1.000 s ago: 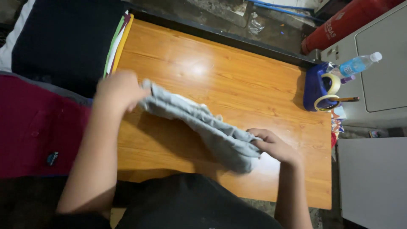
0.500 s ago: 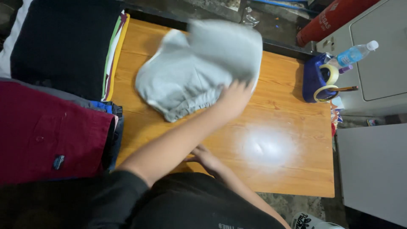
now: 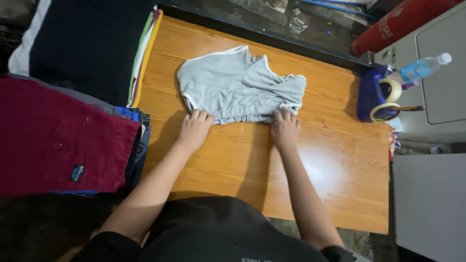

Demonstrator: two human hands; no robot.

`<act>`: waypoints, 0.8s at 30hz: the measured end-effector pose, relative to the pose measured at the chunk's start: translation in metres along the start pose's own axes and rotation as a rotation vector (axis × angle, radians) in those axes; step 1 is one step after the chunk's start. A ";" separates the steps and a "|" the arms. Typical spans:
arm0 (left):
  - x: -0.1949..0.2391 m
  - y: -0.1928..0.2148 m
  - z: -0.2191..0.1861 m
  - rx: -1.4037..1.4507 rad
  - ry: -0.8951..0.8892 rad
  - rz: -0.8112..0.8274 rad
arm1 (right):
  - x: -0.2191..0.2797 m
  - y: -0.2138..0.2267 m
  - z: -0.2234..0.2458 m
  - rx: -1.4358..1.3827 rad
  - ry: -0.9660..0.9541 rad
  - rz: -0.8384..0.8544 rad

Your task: Folding various pieces of clothing and stacking them neatly on a table

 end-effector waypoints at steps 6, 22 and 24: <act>0.030 -0.003 0.010 -0.151 -0.009 -0.097 | 0.006 -0.057 -0.029 0.109 0.050 0.190; 0.026 0.306 0.033 0.784 -0.213 -0.055 | 0.086 0.219 -0.060 -1.048 0.196 -0.020; 0.012 0.298 0.039 0.751 -0.259 -0.045 | 0.069 0.232 -0.058 -0.967 0.270 0.036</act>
Point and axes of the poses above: each hand's wrist, its own x-axis away from the middle knuckle, its own y-axis out of the back of the hand, z = x × y, the point moved 3 cm from there along -x, towards the middle knuckle, and after that the axes turned 13 degrees about z, right-handed, at the moved point
